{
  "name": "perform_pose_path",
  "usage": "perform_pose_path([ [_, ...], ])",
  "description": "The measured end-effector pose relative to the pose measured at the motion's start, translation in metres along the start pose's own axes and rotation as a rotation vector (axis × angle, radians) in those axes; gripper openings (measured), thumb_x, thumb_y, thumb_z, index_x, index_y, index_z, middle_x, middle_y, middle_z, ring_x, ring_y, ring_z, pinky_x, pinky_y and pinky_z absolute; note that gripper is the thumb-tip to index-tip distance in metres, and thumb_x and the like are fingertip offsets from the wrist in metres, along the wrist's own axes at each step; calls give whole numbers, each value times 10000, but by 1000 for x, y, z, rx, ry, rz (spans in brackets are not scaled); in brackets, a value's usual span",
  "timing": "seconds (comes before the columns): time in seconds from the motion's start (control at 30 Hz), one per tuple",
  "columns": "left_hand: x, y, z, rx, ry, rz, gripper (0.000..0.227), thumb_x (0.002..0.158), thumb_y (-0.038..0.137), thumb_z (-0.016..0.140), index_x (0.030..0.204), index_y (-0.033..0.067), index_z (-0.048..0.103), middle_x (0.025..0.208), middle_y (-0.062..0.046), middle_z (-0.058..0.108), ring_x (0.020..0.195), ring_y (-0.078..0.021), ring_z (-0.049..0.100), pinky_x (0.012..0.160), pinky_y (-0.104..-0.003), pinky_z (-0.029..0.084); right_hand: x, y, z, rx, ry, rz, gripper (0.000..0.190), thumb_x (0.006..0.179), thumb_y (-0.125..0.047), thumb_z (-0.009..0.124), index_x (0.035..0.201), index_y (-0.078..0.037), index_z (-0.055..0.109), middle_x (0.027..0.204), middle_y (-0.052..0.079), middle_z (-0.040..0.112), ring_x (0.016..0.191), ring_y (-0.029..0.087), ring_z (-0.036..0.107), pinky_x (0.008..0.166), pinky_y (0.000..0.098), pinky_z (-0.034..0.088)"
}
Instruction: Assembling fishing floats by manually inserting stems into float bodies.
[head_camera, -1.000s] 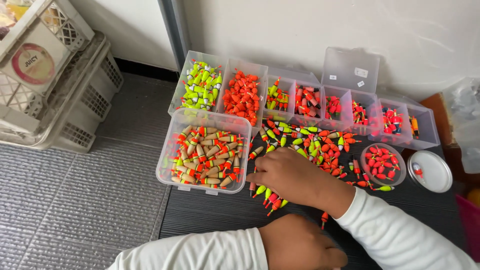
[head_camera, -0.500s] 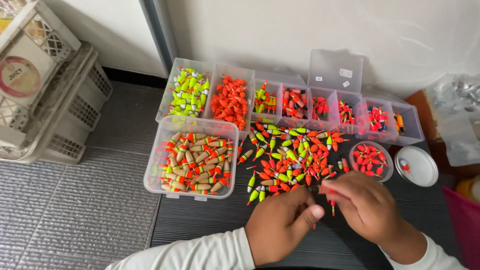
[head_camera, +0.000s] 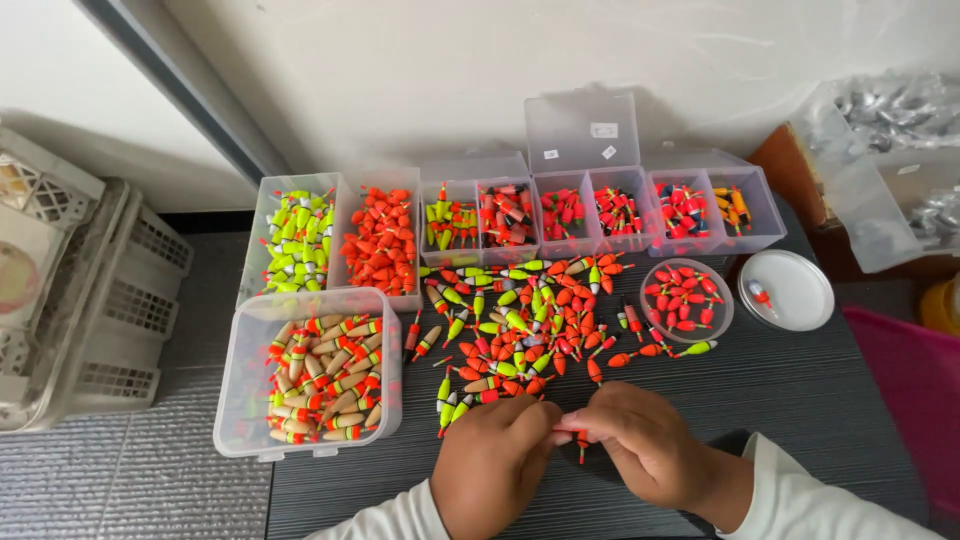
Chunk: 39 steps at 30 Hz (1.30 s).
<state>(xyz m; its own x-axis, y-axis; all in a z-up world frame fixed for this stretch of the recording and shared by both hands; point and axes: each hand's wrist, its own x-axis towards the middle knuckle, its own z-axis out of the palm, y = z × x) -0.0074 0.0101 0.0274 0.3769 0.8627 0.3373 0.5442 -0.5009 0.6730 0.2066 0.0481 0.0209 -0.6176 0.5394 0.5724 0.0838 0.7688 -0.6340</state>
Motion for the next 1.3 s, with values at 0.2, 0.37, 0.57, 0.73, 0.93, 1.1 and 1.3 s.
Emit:
perform_pose_path([
  [0.2, 12, 7, -20, -106, -46, -23, 271, 1053, 294, 437, 1052, 108, 634, 884, -62, 713, 727, -297, 679, 639, -414, 516, -6, 5, -1, -69, -15, -58, 301, 1023, -39, 434, 1287, -40, 579, 896, 91, 646, 743, 242, 585, 682, 364, 522],
  [0.37, 11, 1, -13, -100, 13, 51, 160, 1026, 228, 540, 1043, 106, 643, 914, -40, 736, 704, -274, 675, 641, -393, 532, -6, 6, 0, -56, -11, -54, 276, 1027, -55, 440, 1263, -48, 584, 826, 63, 640, 709, 230, 566, 657, 351, 517],
  [0.57, 5, -6, -6, -17, 115, 131, 144, 976, 184, 653, 1110, 130, 652, 998, -37, 741, 780, -268, 706, 676, -398, 551, -3, 1, -1, 4, 0, 17, 264, 1035, -90, 434, 1244, -59, 592, 809, 60, 609, 686, 212, 556, 636, 329, 503],
  [0.73, 7, -3, -9, 46, 131, 126, 210, 987, 279, 638, 1114, 112, 649, 1053, -33, 758, 833, -264, 712, 720, -408, 522, -4, 4, 2, -42, 41, 8, 286, 1047, -152, 417, 1236, -67, 616, 811, 42, 629, 659, 201, 545, 615, 324, 485],
  [0.93, 8, -18, -2, -4, 116, 166, 225, 1033, 285, 561, 1114, 110, 678, 908, -90, 735, 743, -325, 697, 680, -416, 550, -9, 12, 7, -78, 81, -58, 272, 1024, -132, 418, 1186, -72, 628, 783, 51, 645, 637, 182, 573, 623, 308, 487],
  [1.1, 9, -15, -3, -86, 130, 162, 172, 1019, 285, 609, 1104, 153, 681, 996, -42, 769, 820, -274, 742, 732, -386, 572, -20, 17, 21, -144, 254, 133, 340, 1043, -325, 409, 1106, -175, 707, 759, 10, 617, 568, 102, 637, 610, 223, 528],
  [1.3, 6, -20, 0, -130, 150, 180, 131, 1023, 238, 584, 1027, 147, 678, 950, -46, 752, 781, -284, 721, 706, -376, 558, -34, 24, 36, -151, 329, 379, 329, 978, -335, 474, 1042, -211, 773, 839, -31, 730, 507, 99, 700, 547, 217, 592],
])
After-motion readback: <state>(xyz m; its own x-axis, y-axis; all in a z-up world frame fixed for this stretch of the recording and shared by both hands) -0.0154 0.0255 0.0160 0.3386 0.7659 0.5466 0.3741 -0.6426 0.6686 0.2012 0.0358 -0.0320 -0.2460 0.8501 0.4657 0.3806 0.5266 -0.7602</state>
